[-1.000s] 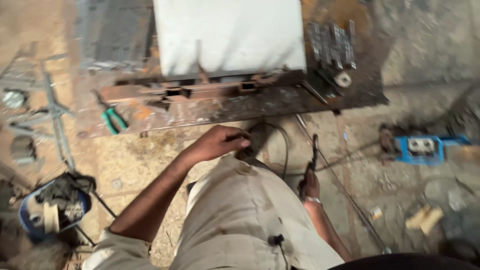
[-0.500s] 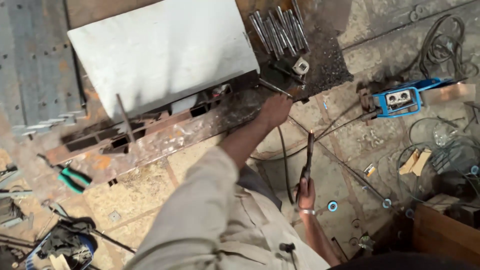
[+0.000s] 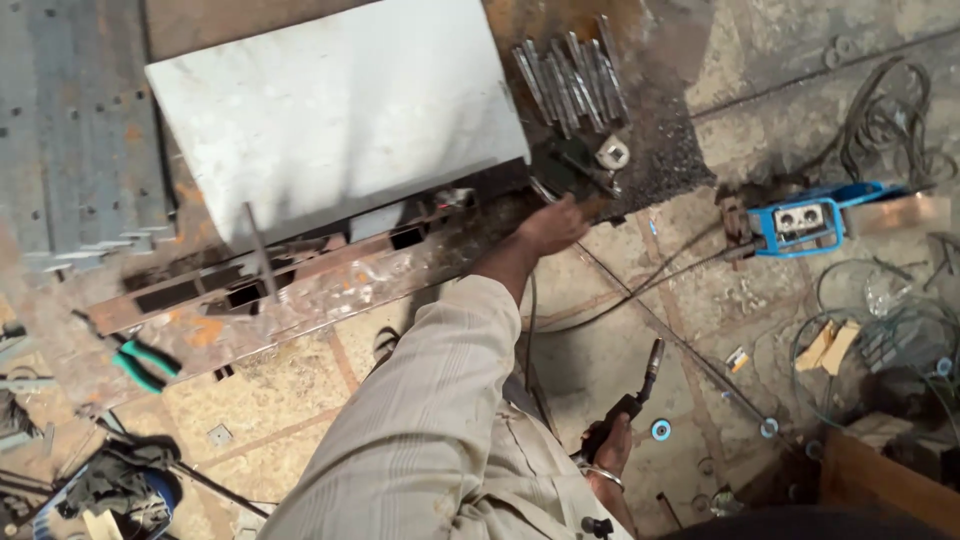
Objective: The recorder aligns, clamps, and welds metal strips and tubes in an industrial workshop.
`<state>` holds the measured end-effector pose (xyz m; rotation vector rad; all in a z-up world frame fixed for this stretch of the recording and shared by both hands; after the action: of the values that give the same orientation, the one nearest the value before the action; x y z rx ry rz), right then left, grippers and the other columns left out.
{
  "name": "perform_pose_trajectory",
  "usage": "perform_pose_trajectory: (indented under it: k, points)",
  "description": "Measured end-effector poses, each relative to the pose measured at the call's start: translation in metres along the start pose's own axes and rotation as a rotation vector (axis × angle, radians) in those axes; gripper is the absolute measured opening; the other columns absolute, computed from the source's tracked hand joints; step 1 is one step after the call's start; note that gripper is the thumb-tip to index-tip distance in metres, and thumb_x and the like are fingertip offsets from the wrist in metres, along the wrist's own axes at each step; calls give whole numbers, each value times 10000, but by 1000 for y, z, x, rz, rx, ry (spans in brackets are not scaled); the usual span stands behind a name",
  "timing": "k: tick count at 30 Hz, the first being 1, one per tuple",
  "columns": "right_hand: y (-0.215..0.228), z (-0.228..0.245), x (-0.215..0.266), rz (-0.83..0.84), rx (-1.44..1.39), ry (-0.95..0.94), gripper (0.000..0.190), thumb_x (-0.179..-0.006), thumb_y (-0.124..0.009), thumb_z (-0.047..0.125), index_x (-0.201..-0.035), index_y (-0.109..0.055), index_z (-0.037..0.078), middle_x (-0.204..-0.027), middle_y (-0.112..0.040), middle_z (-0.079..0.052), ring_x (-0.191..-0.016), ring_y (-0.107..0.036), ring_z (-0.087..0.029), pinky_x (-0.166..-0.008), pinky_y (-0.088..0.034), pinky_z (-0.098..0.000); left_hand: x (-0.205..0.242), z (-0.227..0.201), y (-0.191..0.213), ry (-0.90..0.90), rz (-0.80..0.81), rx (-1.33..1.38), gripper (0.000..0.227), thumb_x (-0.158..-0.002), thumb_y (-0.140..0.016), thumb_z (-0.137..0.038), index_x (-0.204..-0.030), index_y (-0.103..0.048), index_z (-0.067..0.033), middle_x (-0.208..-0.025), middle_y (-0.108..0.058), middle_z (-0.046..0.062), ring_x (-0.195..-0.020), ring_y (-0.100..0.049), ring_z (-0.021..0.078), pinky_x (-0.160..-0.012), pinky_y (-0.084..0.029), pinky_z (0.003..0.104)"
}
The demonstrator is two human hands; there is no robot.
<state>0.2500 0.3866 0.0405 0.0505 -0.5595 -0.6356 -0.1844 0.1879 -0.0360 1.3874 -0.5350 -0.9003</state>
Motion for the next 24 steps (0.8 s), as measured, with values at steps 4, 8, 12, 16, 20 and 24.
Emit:
perform_pose_trajectory:
  k: [4,8,12,16,20,24]
  points:
    - [-13,7,-5,42,52,-7,409,-1007,-559,492,-1083,-509,94,-664,-546,-46,-487,-528,-148,-455,-441,-291,-8,-17,34,131,80,441,196,-1139,-488,-206,-1196,-642,-98,-1024,-706,87,-914,-660,203,-878,-476,435]
    - [-90,15,-25,177,112,5,402,-1001,-564,492,-1097,-494,108,-655,-530,-45,-476,-517,-153,-442,-429,-297,57,-14,166,394,-616,889,481,-929,-605,-183,-1395,-517,-104,-1344,-679,149,-1162,-682,287,-956,-582,395]
    - [-128,-16,-31,263,201,122,404,-1036,-580,475,-1148,-494,97,-697,-529,-39,-524,-508,-135,-482,-421,-281,218,20,333,527,-423,1409,344,-1056,-562,-331,-1305,-520,-97,-1110,-730,114,-937,-761,281,-787,-601,439]
    - [-174,-35,33,324,374,306,421,-1112,-597,436,-1225,-509,41,-774,-495,-14,-600,-433,-103,-513,-342,-270,393,87,395,661,-677,1456,283,-1090,-555,-300,-1294,-508,-110,-1169,-710,120,-993,-770,222,-839,-625,376]
    - [-207,-65,100,374,462,448,437,-1091,-604,392,-1311,-533,21,-806,-532,15,-663,-503,-77,-561,-448,-250,515,165,393,887,-631,1219,152,-1123,-577,-234,-1214,-542,-118,-1179,-685,124,-947,-783,193,-802,-625,333]
    - [-214,-108,163,321,648,391,441,-1017,-579,310,-1329,-526,2,-816,-613,15,-612,-563,-104,-538,-488,-266,555,212,346,848,-541,1001,256,-1085,-583,-206,-1300,-517,-84,-1165,-725,125,-877,-753,295,-744,-604,403]
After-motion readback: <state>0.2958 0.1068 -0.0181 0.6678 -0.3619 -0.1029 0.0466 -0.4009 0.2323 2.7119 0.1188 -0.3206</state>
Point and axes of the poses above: each hand's wrist, its own x-axis away from the middle knuckle, its own y-axis out of the back of the hand, z = x × y, the point moved 1 cm from there along -x, towards the middle knuckle
